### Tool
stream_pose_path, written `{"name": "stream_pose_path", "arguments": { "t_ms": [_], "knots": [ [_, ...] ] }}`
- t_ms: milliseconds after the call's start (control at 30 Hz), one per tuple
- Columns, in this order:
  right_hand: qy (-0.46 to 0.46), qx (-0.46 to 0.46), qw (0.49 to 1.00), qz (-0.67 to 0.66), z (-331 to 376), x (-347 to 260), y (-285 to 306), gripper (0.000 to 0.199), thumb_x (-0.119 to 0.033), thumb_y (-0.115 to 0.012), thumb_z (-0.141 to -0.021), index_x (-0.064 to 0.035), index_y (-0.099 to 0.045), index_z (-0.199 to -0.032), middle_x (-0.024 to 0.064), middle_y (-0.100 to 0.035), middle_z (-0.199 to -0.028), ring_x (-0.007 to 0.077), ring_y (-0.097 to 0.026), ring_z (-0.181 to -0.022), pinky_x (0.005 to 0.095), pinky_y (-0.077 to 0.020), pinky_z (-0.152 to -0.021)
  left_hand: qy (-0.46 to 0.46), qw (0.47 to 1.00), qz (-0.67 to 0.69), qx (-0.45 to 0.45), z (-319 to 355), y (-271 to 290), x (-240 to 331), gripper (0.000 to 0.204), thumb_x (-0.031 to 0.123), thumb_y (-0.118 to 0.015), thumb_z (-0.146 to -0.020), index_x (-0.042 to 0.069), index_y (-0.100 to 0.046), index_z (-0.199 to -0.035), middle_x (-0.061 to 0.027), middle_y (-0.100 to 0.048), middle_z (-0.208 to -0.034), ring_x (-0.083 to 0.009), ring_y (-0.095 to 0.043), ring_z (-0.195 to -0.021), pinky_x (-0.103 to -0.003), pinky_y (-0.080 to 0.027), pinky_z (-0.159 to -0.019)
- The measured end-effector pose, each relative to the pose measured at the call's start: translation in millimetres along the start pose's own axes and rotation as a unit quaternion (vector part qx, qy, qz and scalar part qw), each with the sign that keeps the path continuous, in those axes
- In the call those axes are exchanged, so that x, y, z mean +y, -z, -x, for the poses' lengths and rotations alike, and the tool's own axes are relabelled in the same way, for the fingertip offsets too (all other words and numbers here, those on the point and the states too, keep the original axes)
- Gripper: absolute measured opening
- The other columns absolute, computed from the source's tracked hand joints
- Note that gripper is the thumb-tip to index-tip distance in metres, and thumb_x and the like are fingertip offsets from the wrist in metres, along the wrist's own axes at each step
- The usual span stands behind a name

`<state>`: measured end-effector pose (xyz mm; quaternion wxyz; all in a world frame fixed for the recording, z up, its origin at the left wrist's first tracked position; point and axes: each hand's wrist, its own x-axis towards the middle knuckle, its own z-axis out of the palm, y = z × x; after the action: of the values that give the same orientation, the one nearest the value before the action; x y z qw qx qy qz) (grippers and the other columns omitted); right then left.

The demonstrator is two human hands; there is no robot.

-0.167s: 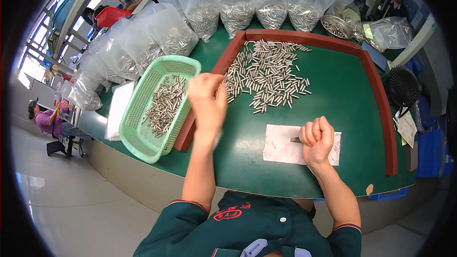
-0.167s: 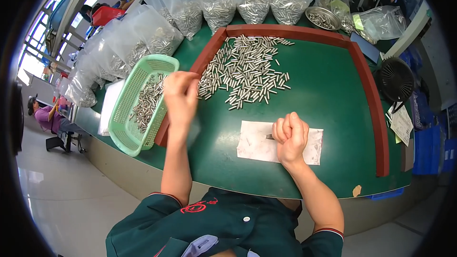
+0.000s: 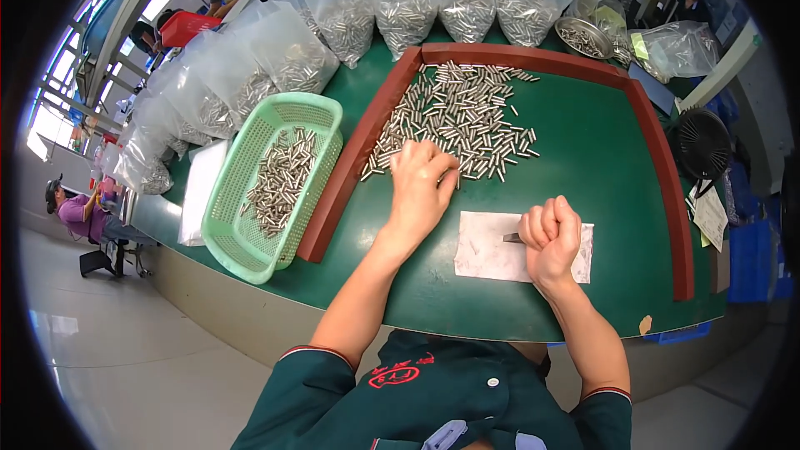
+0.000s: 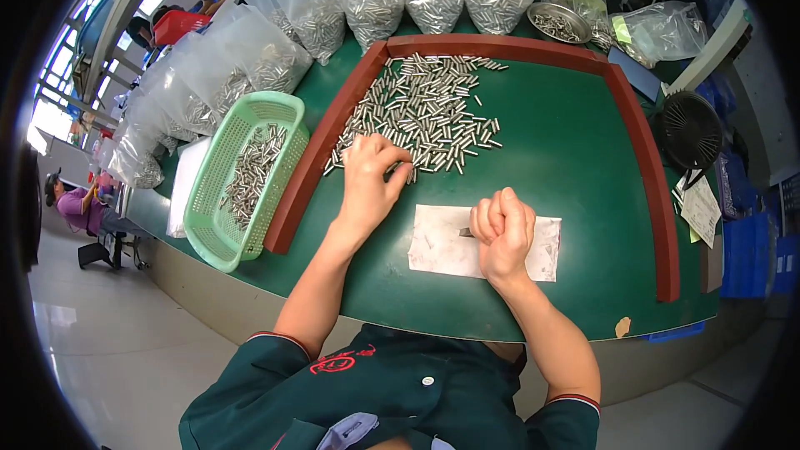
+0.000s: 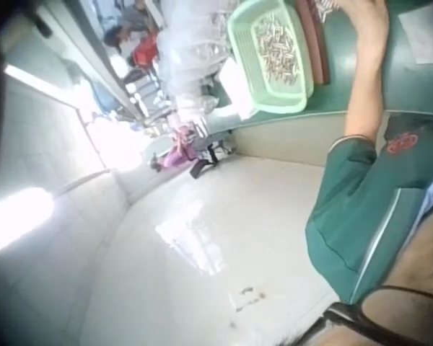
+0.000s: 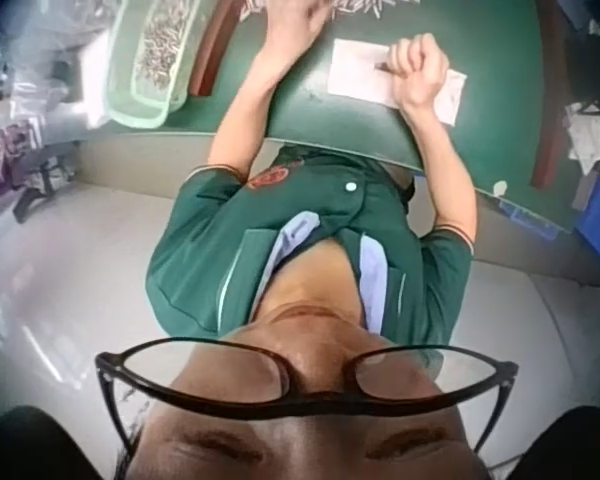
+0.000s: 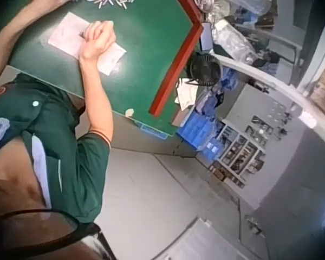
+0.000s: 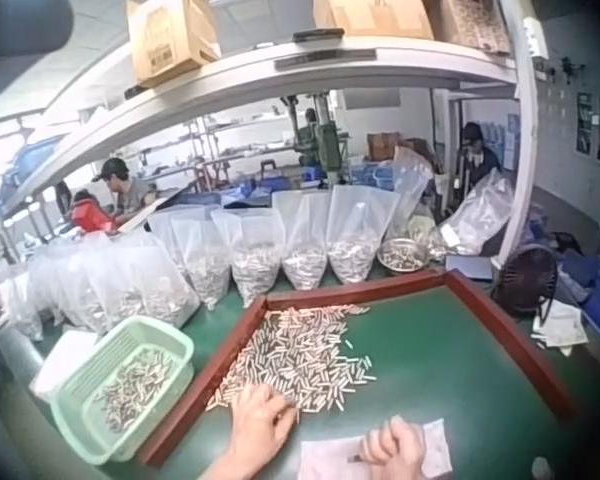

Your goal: Inspecting and sorting small metal pin-like components at a factory workbench using a manual probe.

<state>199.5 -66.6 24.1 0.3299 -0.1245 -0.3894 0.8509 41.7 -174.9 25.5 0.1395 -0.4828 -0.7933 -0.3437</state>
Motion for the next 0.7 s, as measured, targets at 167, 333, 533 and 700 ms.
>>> {"name": "stream_pose_path", "arguments": {
  "t_ms": [167, 333, 533, 700],
  "knots": [
    [0.006, 0.003, 1.0, 0.006, 0.2, -0.2, -1.4, 0.044, -0.022, -0.034, -0.092, -0.0104, -0.025, -0.05, -0.0009, -0.023, -0.042, 0.008, -0.016, -0.038, 0.0248, -0.016, -0.038, -0.02, 0.997, 0.002, -0.074, 3.0, -15.1, 3.5, 0.012, 0.006, -0.067, -0.065, 0.009, -0.061, -0.075, -0.0015, -0.048, -0.073, -0.0204, -0.045, -0.077, -0.034, -0.03, -0.069],
    [0.0, -0.003, 1.0, 0.008, 0.2, -1.2, -1.6, 0.043, -0.02, -0.033, -0.091, -0.0105, -0.025, -0.05, -0.0007, -0.024, -0.042, 0.0078, -0.017, -0.039, 0.0246, -0.0166, -0.038, 0.006, 0.995, -0.004, -0.097, 3.8, -20.2, 6.6, 0.013, 0.006, -0.067, -0.066, 0.007, -0.061, -0.078, -0.004, -0.048, -0.077, -0.0218, -0.044, -0.079, -0.034, -0.03, -0.071],
    [0.0, 0.0, 1.0, 0.004, 0.0, -1.7, 0.1, 0.043, -0.019, -0.033, -0.091, -0.0104, -0.025, -0.05, -0.0011, -0.024, -0.042, 0.0076, -0.017, -0.039, 0.0242, -0.0173, -0.038, 0.135, 0.929, 0.311, -0.148, 5.2, -13.3, 17.1, 0.006, 0.004, -0.06, -0.078, 0.005, -0.058, -0.083, -0.0012, -0.054, -0.084, -0.0087, -0.048, -0.071, -0.023, -0.039, -0.06],
    [0.003, -0.001, 1.0, -0.001, 0.4, -1.8, -0.1, 0.043, -0.019, -0.032, -0.092, -0.0104, -0.025, -0.05, -0.0015, -0.025, -0.042, 0.0073, -0.018, -0.039, 0.024, -0.0173, -0.038, 0.27, 0.752, 0.57, -0.193, 13.4, -13.1, 22.6, 0.009, 0.007, -0.057, -0.083, 0.003, -0.056, -0.091, -0.0044, -0.059, -0.082, -0.0076, -0.051, -0.072, -0.02, -0.041, -0.064]
  ]
}}
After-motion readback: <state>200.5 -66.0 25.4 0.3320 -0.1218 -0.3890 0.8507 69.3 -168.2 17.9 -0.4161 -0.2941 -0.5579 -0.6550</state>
